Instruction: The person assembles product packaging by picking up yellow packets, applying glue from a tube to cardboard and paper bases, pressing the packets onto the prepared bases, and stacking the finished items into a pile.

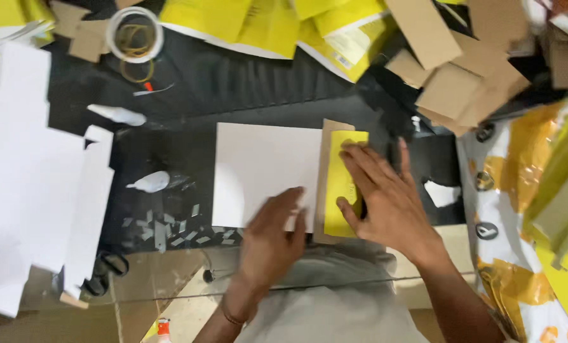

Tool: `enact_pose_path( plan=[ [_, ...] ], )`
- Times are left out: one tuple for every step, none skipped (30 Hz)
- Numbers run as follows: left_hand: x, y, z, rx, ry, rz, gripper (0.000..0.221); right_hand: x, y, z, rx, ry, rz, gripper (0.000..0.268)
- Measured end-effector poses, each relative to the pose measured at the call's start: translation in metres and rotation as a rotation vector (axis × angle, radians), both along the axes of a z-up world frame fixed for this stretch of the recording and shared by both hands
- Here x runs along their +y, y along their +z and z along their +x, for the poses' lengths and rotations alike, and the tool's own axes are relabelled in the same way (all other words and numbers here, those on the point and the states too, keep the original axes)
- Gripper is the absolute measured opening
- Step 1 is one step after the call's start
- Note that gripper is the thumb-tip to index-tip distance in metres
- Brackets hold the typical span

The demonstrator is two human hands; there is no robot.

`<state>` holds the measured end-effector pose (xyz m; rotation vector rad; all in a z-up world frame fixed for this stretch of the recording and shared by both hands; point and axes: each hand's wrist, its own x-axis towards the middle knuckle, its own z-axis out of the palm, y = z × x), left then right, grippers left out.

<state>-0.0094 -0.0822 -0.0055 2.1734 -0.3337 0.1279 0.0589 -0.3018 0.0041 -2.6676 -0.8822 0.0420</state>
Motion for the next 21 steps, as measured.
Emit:
enact_pose_path(
  plan=[
    [0.013, -0.003, -0.004, -0.007, 0.194, -0.013, 0.027, 0.001, 0.0, 0.004, 0.013, -0.014, -0.011, 0.07],
    [0.026, -0.006, -0.01, -0.007, 0.383, -0.028, 0.026, 0.0, 0.0, 0.005, 0.034, -0.034, -0.026, 0.074],
    [0.046, -0.004, -0.013, -0.004, 0.396, -0.02, 0.026, 0.003, -0.002, 0.004, 0.039, -0.02, -0.019, 0.074],
    [0.065, -0.004, -0.012, -0.2, 0.517, 0.009, 0.023, 0.002, -0.002, 0.005, 0.042, -0.02, -0.047, 0.074],
    [0.082, -0.004, -0.01, -0.398, 0.636, 0.04, 0.025, 0.001, -0.002, 0.007, 0.044, -0.02, -0.074, 0.073],
    [0.095, -0.002, -0.012, -0.398, 0.636, 0.037, 0.025, 0.001, -0.002, 0.008, 0.044, -0.022, -0.077, 0.073],
    [0.107, 0.0, -0.014, -0.44, 0.738, -0.056, 0.018, 0.0, -0.001, 0.01, 0.057, -0.012, -0.097, 0.075],
    [0.12, 0.003, -0.015, -0.481, 0.838, -0.149, 0.012, 0.001, -0.001, 0.011, 0.07, -0.004, -0.115, 0.076],
    [0.127, 0.004, -0.017, -0.481, 0.836, -0.151, 0.012, -0.001, -0.002, 0.012, 0.069, -0.006, -0.115, 0.076],
    [0.135, 0.006, -0.019, -0.476, 0.913, -0.206, 0.005, -0.001, -0.003, 0.013, 0.065, 0.006, -0.121, 0.077],
    [0.144, 0.008, -0.021, -0.471, 0.989, -0.262, 0.003, -0.002, -0.004, 0.014, 0.061, 0.019, -0.126, 0.077],
    [0.145, 0.01, -0.02, -0.474, 0.99, -0.261, 0.003, -0.003, -0.006, 0.015, 0.059, 0.021, -0.124, 0.077],
    [0.147, 0.012, -0.019, -0.484, 1.055, -0.276, 0.01, -0.005, -0.008, 0.015, 0.077, 0.023, -0.145, 0.086],
    [0.148, 0.014, -0.019, -0.491, 1.124, -0.291, 0.018, -0.006, -0.01, 0.015, 0.099, 0.027, -0.167, 0.096],
    [0.157, 0.008, -0.024, -0.492, 1.129, -0.289, 0.018, -0.007, -0.011, 0.016, 0.099, 0.032, -0.167, 0.096],
    [0.165, 0.001, -0.03, -0.487, 1.065, -0.257, 0.018, -0.009, -0.011, 0.015, 0.149, 0.04, -0.151, 0.098],
    [0.172, -0.006, -0.037, -0.481, 1.001, -0.225, 0.019, -0.012, -0.012, 0.015, 0.198, 0.048, -0.134, 0.1],
    [0.173, -0.008, -0.039, -0.484, 1.006, -0.226, 0.019, -0.011, -0.008, 0.015, 0.195, 0.054, -0.136, 0.1],
    [0.174, -0.009, -0.041, -0.386, 0.955, -0.224, 0.017, -0.01, -0.005, 0.015, 0.227, 0.029, -0.099, 0.099],
    [0.175, -0.01, -0.047, -0.288, 0.912, -0.215, 0.038, -0.007, -0.002, 0.015, 0.262, 0.014, -0.06, 0.098],
    [0.167, -0.004, -0.041, -0.291, 0.926, -0.209, 0.038, -0.008, -0.001, 0.014, 0.262, 0.029, -0.058, 0.098]
  ],
)
